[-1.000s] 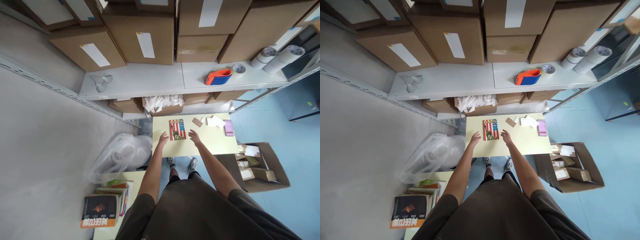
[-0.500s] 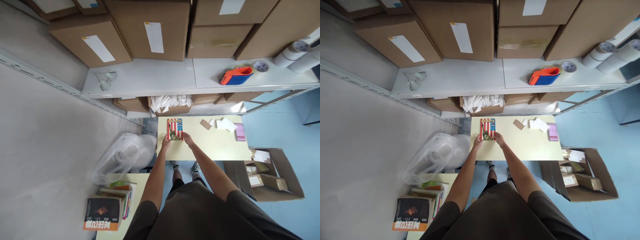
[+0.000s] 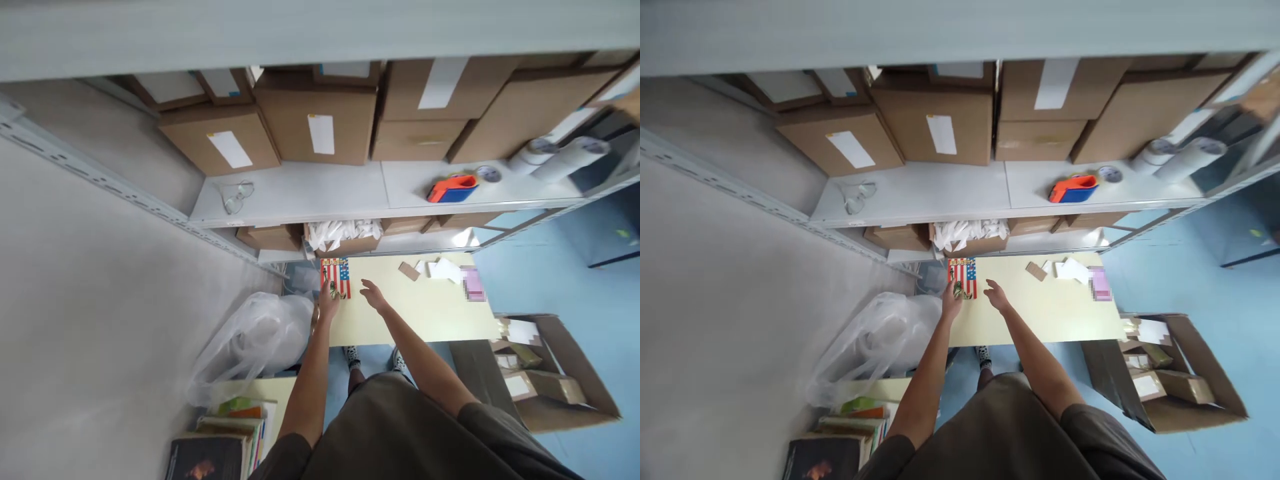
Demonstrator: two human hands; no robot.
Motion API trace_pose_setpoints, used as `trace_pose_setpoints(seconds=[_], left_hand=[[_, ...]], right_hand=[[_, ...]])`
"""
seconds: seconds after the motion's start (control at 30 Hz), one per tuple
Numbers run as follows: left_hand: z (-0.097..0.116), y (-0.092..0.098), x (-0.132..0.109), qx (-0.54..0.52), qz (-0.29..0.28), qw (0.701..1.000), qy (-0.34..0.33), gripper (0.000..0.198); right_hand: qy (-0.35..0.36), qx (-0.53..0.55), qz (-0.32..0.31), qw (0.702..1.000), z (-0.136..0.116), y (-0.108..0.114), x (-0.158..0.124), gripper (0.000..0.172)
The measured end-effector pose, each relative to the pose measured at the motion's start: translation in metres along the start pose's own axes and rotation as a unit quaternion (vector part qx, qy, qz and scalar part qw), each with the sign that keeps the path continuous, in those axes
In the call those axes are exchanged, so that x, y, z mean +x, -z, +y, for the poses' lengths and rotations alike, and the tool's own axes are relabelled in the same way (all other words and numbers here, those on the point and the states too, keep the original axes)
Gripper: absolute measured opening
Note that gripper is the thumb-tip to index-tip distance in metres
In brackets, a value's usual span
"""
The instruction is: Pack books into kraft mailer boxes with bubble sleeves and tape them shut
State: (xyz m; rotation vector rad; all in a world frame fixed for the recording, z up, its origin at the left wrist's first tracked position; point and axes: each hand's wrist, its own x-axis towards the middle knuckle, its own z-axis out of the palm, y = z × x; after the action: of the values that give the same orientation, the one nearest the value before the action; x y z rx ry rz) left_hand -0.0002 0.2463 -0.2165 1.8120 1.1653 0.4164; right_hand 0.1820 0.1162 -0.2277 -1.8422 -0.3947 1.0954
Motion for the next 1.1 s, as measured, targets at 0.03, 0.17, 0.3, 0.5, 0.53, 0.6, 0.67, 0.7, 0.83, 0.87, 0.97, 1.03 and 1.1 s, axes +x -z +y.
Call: trace_pose_setpoints(seconds=[0.03, 0.17, 0.3, 0.5, 0.53, 0.6, 0.67, 0.7, 0.83, 0.87, 0.97, 1.03, 1.1], left_hand=[[0.014, -0.003, 0.0, -0.003, 0.011, 1.0, -0.018, 0.078], [0.079, -0.017, 0.004, -0.02, 0.056, 0.992, -0.112, 0.063], [0.149, -0.036, 0.009, -0.031, 0.054, 0.983, -0.172, 0.061], [0.245, -0.079, 0.01, -0.023, 0.039, 0.975, -0.217, 0.067], [0.258, -0.087, 0.01, -0.022, 0.041, 0.974, -0.221, 0.068], [0.281, -0.102, 0.01, -0.021, 0.042, 0.974, -0.223, 0.069], [0.297, -0.114, 0.007, -0.018, 0.047, 0.974, -0.222, 0.067], [0.303, -0.118, 0.005, -0.015, 0.052, 0.974, -0.222, 0.066], [0.315, -0.123, -0.007, 0.0, 0.077, 0.972, -0.221, 0.062], [0.316, -0.123, -0.011, 0.003, 0.085, 0.973, -0.217, 0.062], [0.312, -0.117, -0.021, 0.012, 0.11, 0.974, -0.196, 0.062], [0.309, -0.111, -0.027, 0.015, 0.124, 0.975, -0.186, 0.061], [0.305, -0.105, -0.032, 0.018, 0.138, 0.974, -0.179, 0.06]], right_hand=[[0.022, -0.003, 0.018, 1.0, -0.006, 0.015, -0.007, 0.056], [0.124, -0.012, 0.084, 0.989, -0.034, 0.085, -0.038, 0.052], [0.182, -0.017, 0.142, 0.973, -0.058, 0.162, -0.064, 0.053], [0.213, -0.032, 0.188, 0.958, -0.085, 0.263, -0.073, 0.051], [0.22, -0.041, 0.188, 0.956, -0.091, 0.277, -0.07, 0.052], [0.244, -0.069, 0.184, 0.95, -0.108, 0.305, -0.058, 0.054], [0.283, -0.113, 0.178, 0.935, -0.132, 0.33, -0.04, 0.056], [0.308, -0.139, 0.176, 0.925, -0.147, 0.341, -0.029, 0.057], [0.375, -0.24, 0.159, 0.881, -0.218, 0.374, 0.022, 0.065], [0.384, -0.263, 0.156, 0.871, -0.235, 0.378, 0.034, 0.067], [0.386, -0.332, 0.151, 0.847, -0.277, 0.379, 0.068, 0.066], [0.366, -0.376, 0.14, 0.84, -0.292, 0.375, 0.084, 0.061], [0.338, -0.405, 0.122, 0.841, -0.296, 0.371, 0.093, 0.055]])
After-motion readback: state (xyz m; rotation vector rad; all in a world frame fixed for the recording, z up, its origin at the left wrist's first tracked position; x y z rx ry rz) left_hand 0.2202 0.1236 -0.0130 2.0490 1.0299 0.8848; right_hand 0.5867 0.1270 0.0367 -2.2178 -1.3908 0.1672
